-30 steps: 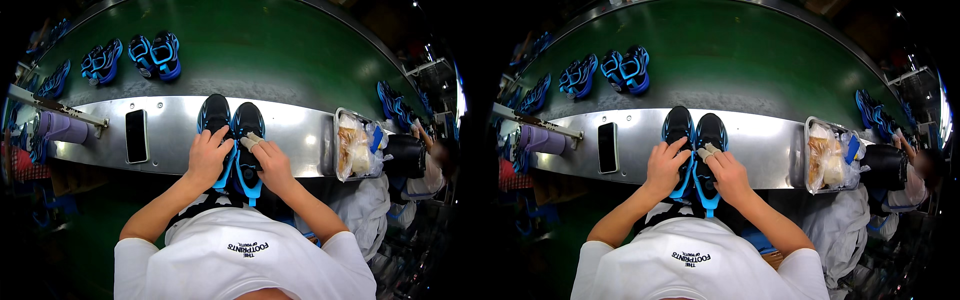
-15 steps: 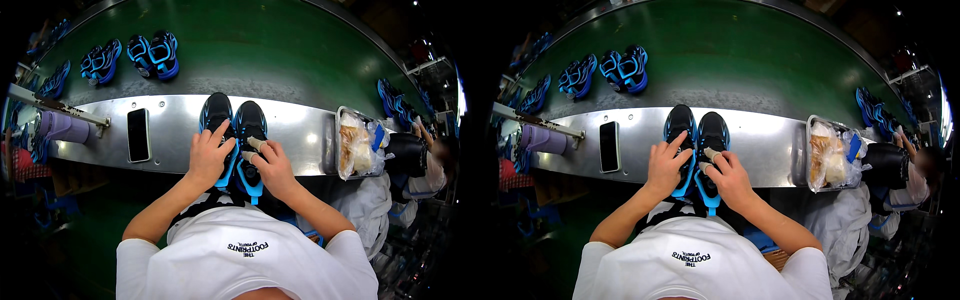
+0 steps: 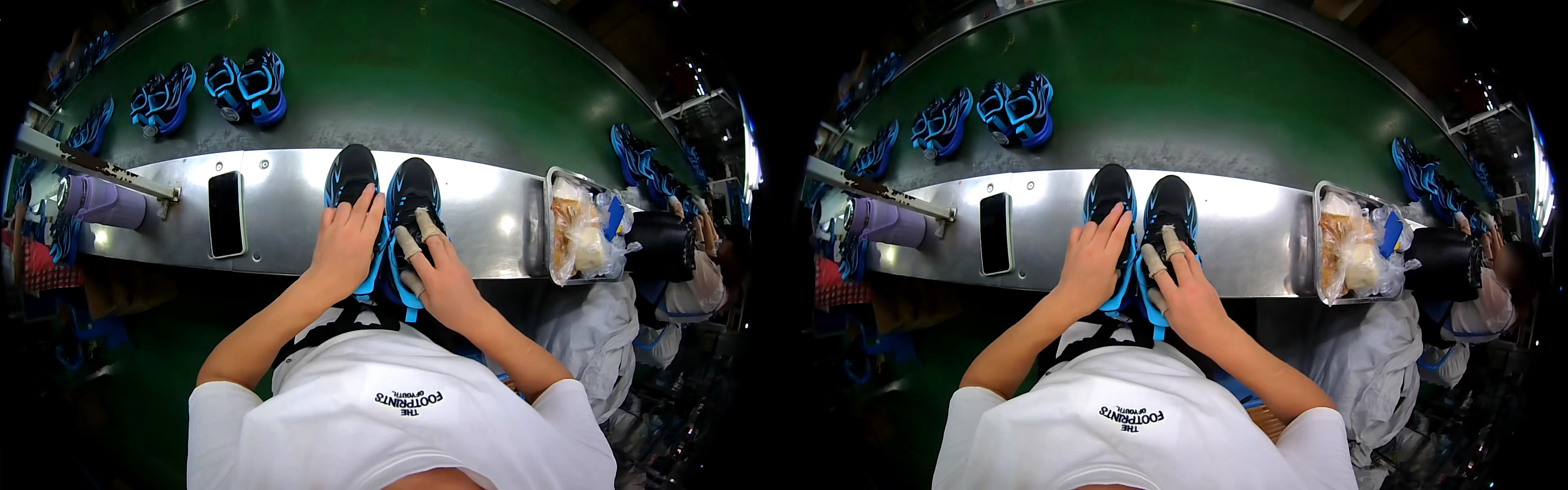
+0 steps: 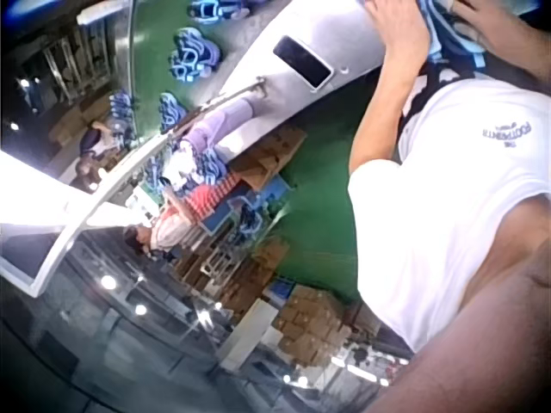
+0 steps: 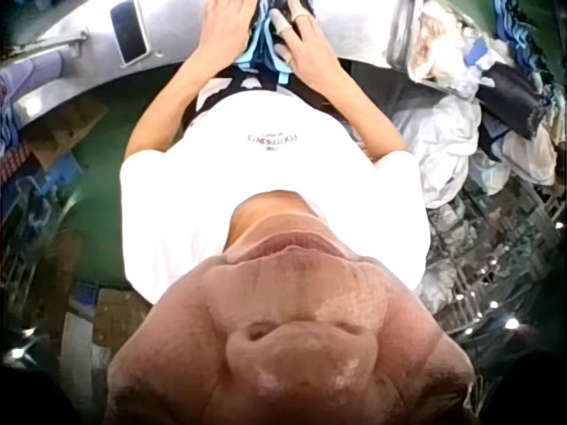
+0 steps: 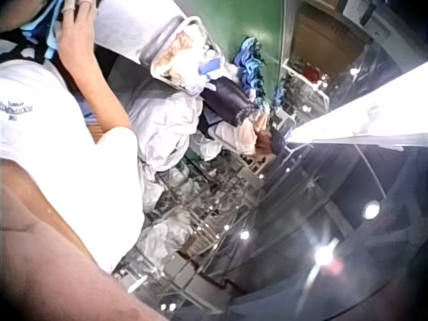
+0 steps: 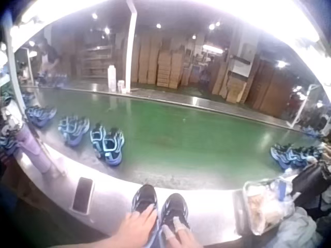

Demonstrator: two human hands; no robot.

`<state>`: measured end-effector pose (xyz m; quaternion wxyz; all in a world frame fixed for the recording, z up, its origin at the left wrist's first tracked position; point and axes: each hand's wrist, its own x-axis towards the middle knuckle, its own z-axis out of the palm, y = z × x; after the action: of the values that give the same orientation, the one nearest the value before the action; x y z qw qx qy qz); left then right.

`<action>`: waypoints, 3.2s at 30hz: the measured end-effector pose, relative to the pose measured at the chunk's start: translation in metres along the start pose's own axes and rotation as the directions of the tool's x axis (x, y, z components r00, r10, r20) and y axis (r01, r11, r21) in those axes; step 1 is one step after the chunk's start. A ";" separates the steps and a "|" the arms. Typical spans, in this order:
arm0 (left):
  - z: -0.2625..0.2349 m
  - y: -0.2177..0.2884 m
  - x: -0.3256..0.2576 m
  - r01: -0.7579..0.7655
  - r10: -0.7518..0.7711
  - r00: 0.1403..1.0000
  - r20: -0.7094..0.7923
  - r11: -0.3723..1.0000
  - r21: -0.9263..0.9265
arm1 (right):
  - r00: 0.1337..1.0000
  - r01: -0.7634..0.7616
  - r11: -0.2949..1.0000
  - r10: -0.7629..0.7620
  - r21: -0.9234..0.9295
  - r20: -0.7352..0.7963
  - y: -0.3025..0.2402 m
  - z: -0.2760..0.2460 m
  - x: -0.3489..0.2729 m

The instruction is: The person picks up pairs of shoes from a conveyor belt, wipes the soles and sides with a cloth, and places them into a metal tray or back onto the belt.

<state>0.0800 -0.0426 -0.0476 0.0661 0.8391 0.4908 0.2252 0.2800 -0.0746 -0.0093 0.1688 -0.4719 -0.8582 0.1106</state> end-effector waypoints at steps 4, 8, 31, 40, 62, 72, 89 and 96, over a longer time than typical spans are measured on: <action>-0.038 -0.012 0.003 0.129 -0.072 0.978 0.195 0.944 -0.302 | 0.965 -0.212 0.884 0.121 0.416 0.233 0.014 -0.031 0.015; -0.040 -0.018 0.020 0.316 -0.297 0.948 0.117 0.817 -0.483 | 0.945 -0.199 0.933 0.102 0.301 0.311 0.013 -0.040 0.028; -0.026 -0.021 0.009 0.247 -0.148 0.967 0.207 0.742 -0.623 | 0.987 -0.018 0.921 -0.045 0.388 0.153 0.033 -0.039 0.032; -0.022 -0.023 0.011 0.283 -0.152 0.957 0.247 0.680 -0.676 | 0.944 -0.210 0.904 0.089 0.372 0.317 0.038 -0.045 0.031; -0.016 0.071 0.001 0.665 -0.127 0.586 0.800 -0.489 -0.564 | 0.974 -0.149 0.863 0.044 0.483 0.223 0.047 -0.030 0.036; -0.008 0.079 -0.001 0.613 -0.174 0.580 0.796 -0.550 -0.567 | 0.965 -0.194 0.878 0.091 0.437 0.246 0.046 -0.029 0.039; -0.005 0.078 0.000 0.657 -0.155 0.569 0.808 -0.505 -0.559 | 0.973 -0.085 0.850 -0.040 0.520 0.225 0.056 -0.030 0.040; -0.004 0.079 0.001 0.673 -0.155 0.548 0.822 -0.502 -0.543 | 0.945 -0.279 0.920 0.212 0.275 0.250 0.041 -0.025 0.032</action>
<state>0.1411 -0.0822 -0.0176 0.8412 0.1652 0.4214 0.2959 0.3059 -0.0250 0.0055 0.1308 -0.5295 -0.7774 0.3132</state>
